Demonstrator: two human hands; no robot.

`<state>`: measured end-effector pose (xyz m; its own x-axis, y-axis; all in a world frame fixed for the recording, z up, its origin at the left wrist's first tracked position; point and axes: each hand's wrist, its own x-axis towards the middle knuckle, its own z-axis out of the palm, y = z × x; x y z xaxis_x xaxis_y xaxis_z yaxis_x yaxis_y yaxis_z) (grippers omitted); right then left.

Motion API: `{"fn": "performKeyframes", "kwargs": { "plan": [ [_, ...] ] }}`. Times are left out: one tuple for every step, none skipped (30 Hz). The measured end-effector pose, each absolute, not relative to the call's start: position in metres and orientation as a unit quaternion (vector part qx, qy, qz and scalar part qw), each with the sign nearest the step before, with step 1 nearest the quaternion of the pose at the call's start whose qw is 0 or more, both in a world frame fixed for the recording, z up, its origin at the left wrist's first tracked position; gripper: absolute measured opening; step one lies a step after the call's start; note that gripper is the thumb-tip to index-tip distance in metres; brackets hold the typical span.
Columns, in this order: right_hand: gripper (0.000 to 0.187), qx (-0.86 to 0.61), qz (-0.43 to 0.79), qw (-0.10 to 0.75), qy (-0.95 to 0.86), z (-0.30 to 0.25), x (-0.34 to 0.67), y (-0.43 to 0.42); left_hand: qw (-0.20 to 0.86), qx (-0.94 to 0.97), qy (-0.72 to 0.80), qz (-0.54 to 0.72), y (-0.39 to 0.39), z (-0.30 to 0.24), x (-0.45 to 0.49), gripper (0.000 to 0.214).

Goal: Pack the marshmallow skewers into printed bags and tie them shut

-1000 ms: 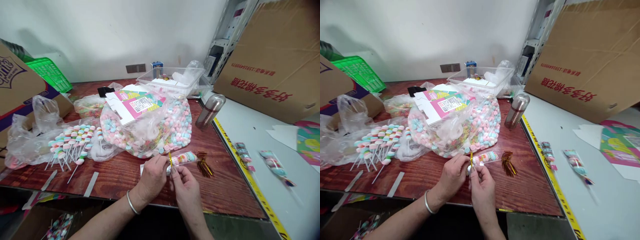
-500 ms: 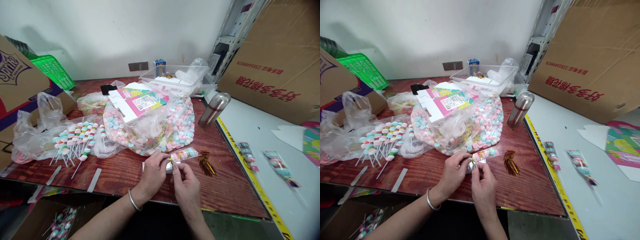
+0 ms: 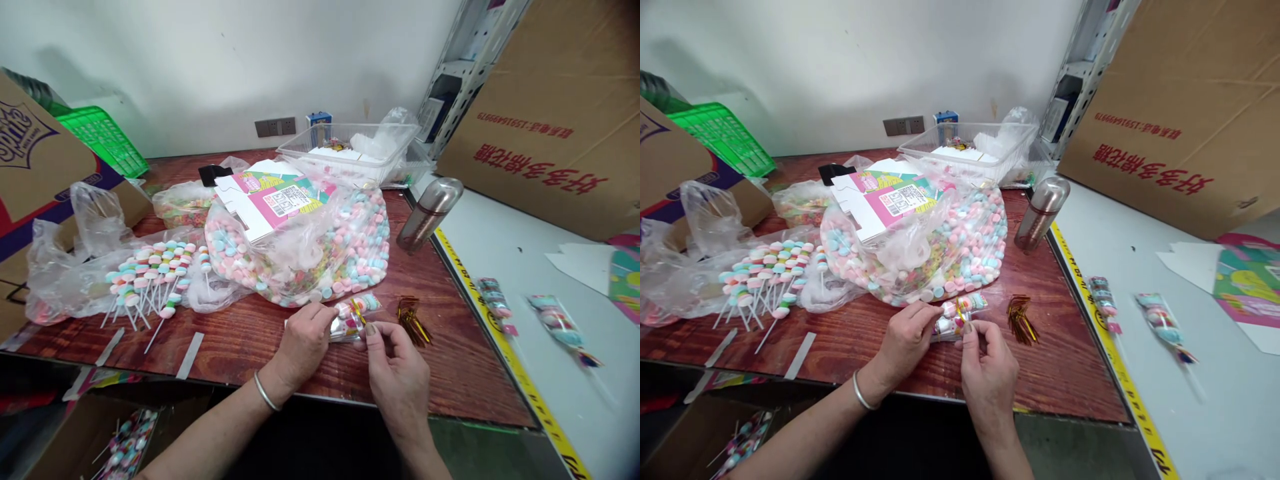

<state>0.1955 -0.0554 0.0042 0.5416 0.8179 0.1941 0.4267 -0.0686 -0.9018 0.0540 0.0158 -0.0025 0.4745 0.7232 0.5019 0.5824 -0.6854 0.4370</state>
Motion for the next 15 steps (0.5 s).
{"fn": "performKeyframes", "kwargs": {
  "plan": [
    [0.025,-0.702,0.213,0.528,-0.428,0.004,0.195,-0.056,0.100,0.852,0.384,0.342,0.015,-0.002,0.055,0.022],
    [0.026,-0.699,0.233,0.532,-0.418,0.003,0.194,-0.056,0.096,0.851,0.385,0.344,0.015,-0.002,0.055,0.022],
    [0.027,-0.695,0.248,0.534,-0.411,0.002,0.193,-0.056,0.094,0.850,0.384,0.347,0.014,-0.001,0.056,0.024],
    [0.028,-0.691,0.263,0.537,-0.406,0.001,0.191,-0.056,0.094,0.850,0.381,0.351,0.013,-0.001,0.056,0.028],
    [0.029,-0.685,0.279,0.538,-0.404,0.000,0.190,-0.056,0.096,0.852,0.375,0.352,0.012,-0.001,0.057,0.032],
    [0.029,-0.678,0.296,0.539,-0.403,-0.002,0.188,-0.056,0.099,0.855,0.368,0.352,0.012,0.000,0.058,0.034],
    [0.030,-0.672,0.309,0.540,-0.402,-0.003,0.187,-0.055,0.102,0.859,0.361,0.349,0.012,0.000,0.058,0.034],
    [0.030,-0.669,0.314,0.540,-0.402,-0.005,0.186,-0.055,0.105,0.861,0.358,0.345,0.012,-0.001,0.059,0.032],
    [0.031,-0.673,0.307,0.540,-0.402,-0.007,0.186,-0.055,0.106,0.863,0.360,0.339,0.012,-0.001,0.059,0.029],
    [0.031,-0.681,0.288,0.541,-0.401,-0.009,0.188,-0.055,0.104,0.863,0.365,0.334,0.013,-0.002,0.059,0.027],
    [0.031,-0.694,0.262,0.539,-0.399,-0.010,0.190,-0.055,0.102,0.862,0.372,0.328,0.014,-0.003,0.059,0.026],
    [0.030,-0.709,0.232,0.535,-0.396,-0.012,0.194,-0.054,0.098,0.862,0.380,0.323,0.015,-0.004,0.059,0.025],
    [0.031,-0.723,0.203,0.530,-0.394,-0.012,0.198,-0.054,0.094,0.861,0.386,0.317,0.016,-0.005,0.058,0.025],
    [0.031,-0.732,0.180,0.525,-0.394,-0.013,0.202,-0.053,0.090,0.862,0.389,0.313,0.017,-0.006,0.058,0.025],
    [0.031,-0.737,0.166,0.520,-0.398,-0.013,0.206,-0.053,0.087,0.863,0.389,0.311,0.017,-0.007,0.058,0.025]
  ]
}}
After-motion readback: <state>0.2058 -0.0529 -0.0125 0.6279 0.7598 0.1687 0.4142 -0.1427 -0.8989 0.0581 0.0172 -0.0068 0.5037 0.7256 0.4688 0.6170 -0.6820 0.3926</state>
